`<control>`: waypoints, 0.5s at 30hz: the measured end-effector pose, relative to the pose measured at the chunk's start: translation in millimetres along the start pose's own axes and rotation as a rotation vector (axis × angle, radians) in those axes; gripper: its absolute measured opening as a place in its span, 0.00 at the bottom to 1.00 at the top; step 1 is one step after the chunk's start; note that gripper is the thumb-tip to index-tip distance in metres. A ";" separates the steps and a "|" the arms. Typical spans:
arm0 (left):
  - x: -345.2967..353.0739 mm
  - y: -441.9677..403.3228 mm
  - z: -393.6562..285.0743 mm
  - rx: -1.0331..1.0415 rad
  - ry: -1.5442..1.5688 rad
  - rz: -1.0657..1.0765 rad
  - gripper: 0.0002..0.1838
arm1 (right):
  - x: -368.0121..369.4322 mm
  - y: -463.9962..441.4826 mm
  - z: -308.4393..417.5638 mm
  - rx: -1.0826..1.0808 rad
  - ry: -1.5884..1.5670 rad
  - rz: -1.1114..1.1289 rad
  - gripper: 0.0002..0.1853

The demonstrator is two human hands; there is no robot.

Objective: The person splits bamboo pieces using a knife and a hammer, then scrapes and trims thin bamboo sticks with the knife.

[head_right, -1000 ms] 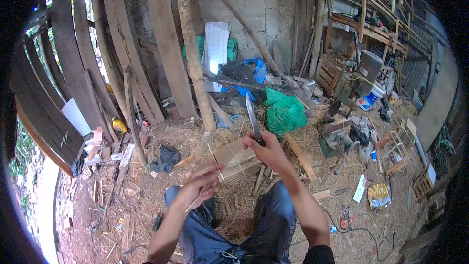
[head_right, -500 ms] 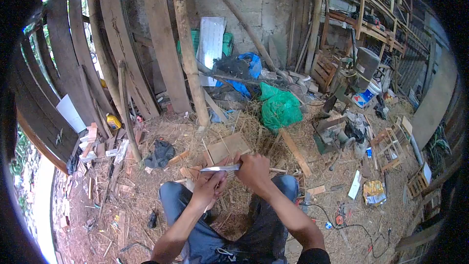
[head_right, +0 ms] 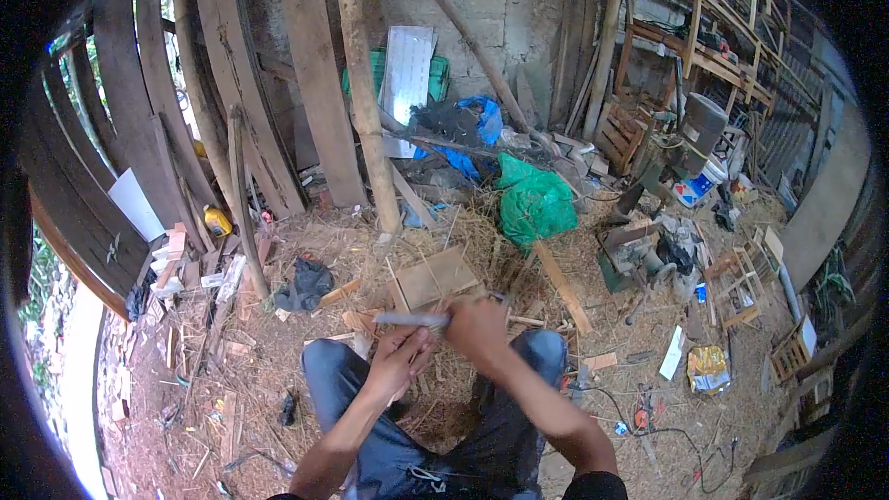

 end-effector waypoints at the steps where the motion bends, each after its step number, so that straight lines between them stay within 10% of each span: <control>1: 0.3 -3.0 3.2 0.010 0.011 0.016 0.21 | 4.7 7.5 11.8 -0.174 0.035 0.027 0.13; 9: 5.7 8.3 -4.5 -0.028 -0.079 0.014 0.19 | -7.5 -32.6 -51.8 0.260 0.000 -0.063 0.13; 15: -0.6 6.5 12.4 -0.001 -0.124 0.009 0.20 | -1.0 -6.6 -18.6 -0.061 0.021 -0.100 0.19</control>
Point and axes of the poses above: each hand's wrist, its own y-axis away from the middle knuckle, its own x-axis out of the palm, z = x × y, the point moved 5 cm from there along -y, towards the middle knuckle, and after that the axes turned 14 degrees about z, right-handed, at the moved point
